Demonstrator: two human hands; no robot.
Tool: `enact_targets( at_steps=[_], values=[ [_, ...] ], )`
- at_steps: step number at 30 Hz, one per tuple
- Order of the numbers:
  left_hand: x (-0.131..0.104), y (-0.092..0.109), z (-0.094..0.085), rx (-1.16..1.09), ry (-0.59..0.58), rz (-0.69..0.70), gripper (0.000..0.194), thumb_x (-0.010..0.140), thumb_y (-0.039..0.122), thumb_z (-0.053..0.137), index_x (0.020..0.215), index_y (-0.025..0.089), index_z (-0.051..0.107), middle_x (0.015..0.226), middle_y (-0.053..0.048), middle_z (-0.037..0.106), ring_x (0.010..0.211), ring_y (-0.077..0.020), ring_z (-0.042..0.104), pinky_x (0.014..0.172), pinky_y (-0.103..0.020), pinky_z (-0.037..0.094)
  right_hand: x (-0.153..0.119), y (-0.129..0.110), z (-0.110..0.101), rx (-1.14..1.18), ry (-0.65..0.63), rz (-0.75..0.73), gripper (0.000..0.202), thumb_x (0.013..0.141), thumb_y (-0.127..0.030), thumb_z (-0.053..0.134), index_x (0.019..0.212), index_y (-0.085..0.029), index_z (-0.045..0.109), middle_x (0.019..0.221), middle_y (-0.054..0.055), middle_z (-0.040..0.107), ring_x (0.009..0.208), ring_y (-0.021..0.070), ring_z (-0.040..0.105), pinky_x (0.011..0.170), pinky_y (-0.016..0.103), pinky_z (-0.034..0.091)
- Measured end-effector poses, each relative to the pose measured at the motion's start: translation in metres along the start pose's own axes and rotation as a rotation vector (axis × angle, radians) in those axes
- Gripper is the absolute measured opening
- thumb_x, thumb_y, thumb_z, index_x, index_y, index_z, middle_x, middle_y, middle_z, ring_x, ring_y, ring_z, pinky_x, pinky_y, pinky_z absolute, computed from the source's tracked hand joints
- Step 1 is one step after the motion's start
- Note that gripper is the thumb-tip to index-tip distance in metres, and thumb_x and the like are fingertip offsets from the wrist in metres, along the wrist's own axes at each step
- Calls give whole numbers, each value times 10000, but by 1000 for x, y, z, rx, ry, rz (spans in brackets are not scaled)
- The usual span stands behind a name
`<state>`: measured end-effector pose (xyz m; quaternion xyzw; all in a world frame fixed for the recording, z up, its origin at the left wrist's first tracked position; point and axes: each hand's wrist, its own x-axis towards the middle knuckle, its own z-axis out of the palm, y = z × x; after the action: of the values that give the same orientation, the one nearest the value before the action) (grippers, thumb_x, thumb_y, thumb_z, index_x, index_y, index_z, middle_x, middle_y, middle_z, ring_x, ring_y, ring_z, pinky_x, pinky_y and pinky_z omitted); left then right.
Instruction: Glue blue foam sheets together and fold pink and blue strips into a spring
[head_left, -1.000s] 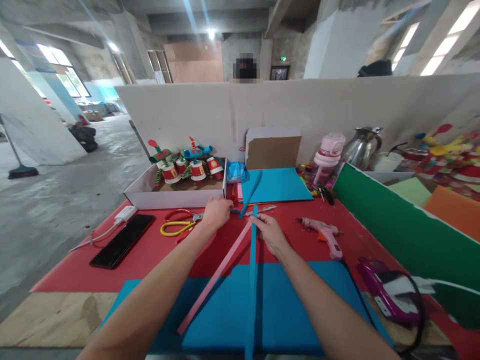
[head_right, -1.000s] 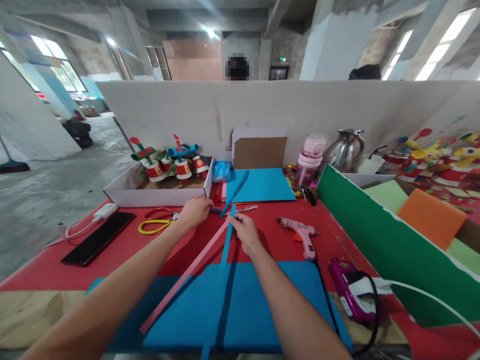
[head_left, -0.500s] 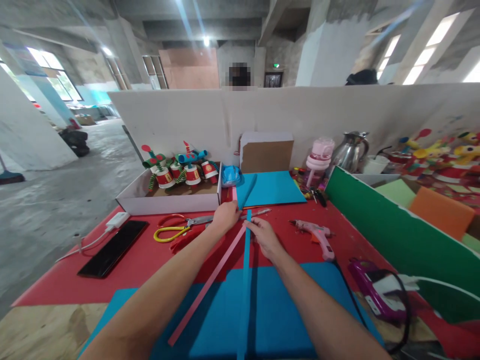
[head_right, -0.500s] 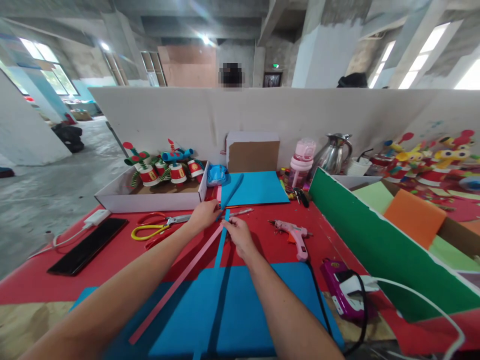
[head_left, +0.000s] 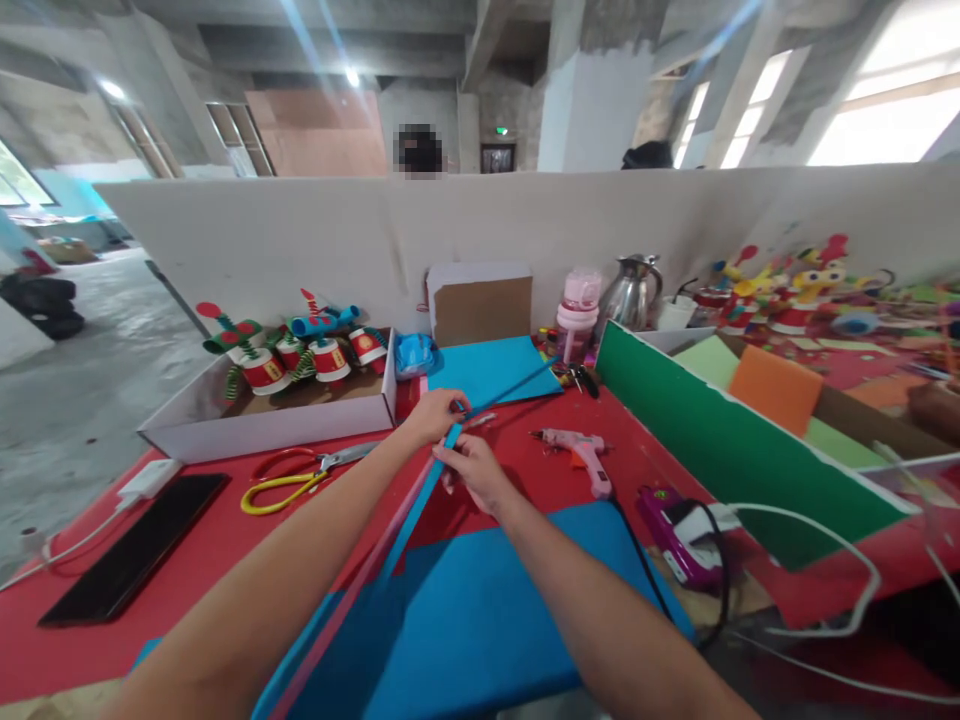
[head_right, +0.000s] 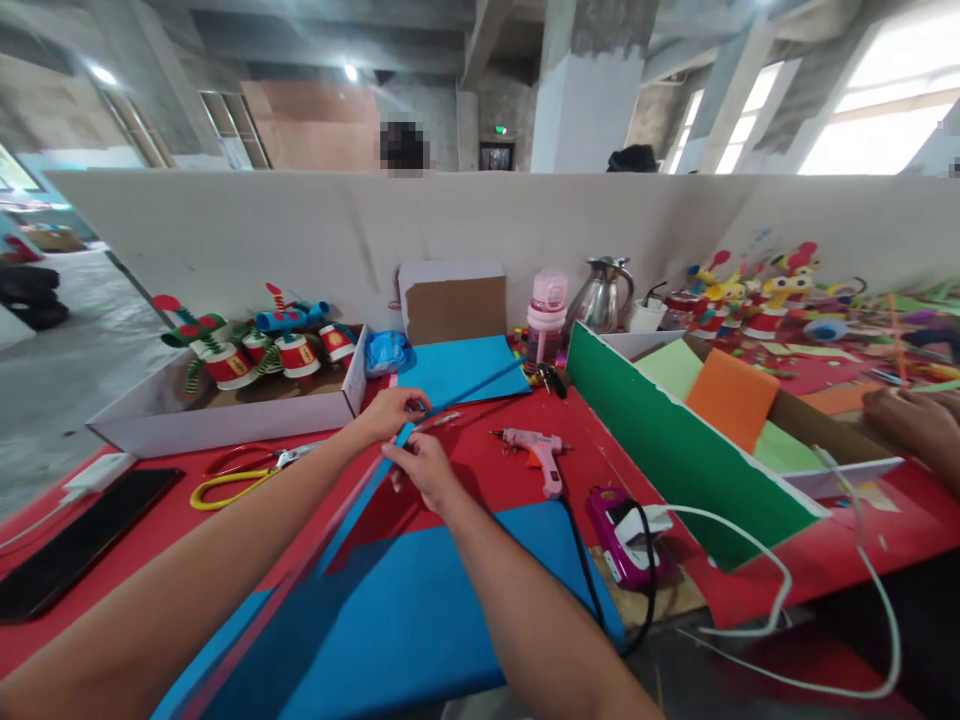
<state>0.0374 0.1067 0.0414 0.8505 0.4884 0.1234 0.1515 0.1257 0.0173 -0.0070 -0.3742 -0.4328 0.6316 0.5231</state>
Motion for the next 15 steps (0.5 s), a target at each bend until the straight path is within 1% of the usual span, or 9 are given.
enact_targets(
  at_steps=[2,3,6,8,10,12,14,15],
  values=[
    [5,3,0,-40,-31,39,228,739,166,597,938,186,705,899,-26,732,836,-174,663,774,-243,493,-1,-3,0,15,-36,-15,374,572,-498,761,669,-185,582,457,-63,534,355,73,434,357,211,347],
    [6,3,0,-56,-34,50,244,739,164,591,955,186,702,924,-27,732,833,-172,662,773,-245,495,-2,-4,0,18,-46,-21,377,578,-506,758,669,-183,587,460,-62,537,352,69,434,356,209,348],
    [-1,-3,-7,-110,-3,64,286,778,173,522,1021,181,671,1035,-39,711,798,-152,655,767,-252,498,-2,-4,0,12,-65,-17,390,599,-536,736,678,-184,589,458,-66,536,347,63,432,361,205,358],
    [-15,-10,-12,-235,21,35,272,813,204,468,1016,167,645,953,-41,710,685,-136,635,689,-255,503,0,-1,0,-4,-74,-7,398,605,-549,726,687,-190,573,451,-70,532,346,66,433,366,205,363],
    [-35,-17,-16,-432,9,-40,233,849,258,432,961,159,611,760,-19,680,568,-125,590,567,-239,475,2,3,0,-24,-61,-13,402,618,-558,710,698,-197,555,450,-71,528,351,71,436,370,206,362],
    [-58,-21,-18,-626,-61,-144,234,879,339,420,896,164,574,634,8,612,513,-119,554,479,-214,420,5,7,-2,-52,-17,-24,391,636,-555,693,727,-200,555,458,-74,519,354,71,425,366,204,344],
    [-79,-22,-16,-811,-144,-228,287,876,437,452,875,170,556,618,19,578,506,-113,539,453,-203,396,8,12,-5,-110,44,-25,365,655,-528,685,766,-200,571,462,-81,500,353,70,401,358,201,310],
    [-87,-22,-15,-902,-182,-247,310,858,470,489,904,173,560,627,22,572,513,-109,537,457,-201,395,10,14,-7,-148,72,-26,346,663,-507,686,782,-200,580,468,-81,496,357,69,392,359,200,294]
  ],
)
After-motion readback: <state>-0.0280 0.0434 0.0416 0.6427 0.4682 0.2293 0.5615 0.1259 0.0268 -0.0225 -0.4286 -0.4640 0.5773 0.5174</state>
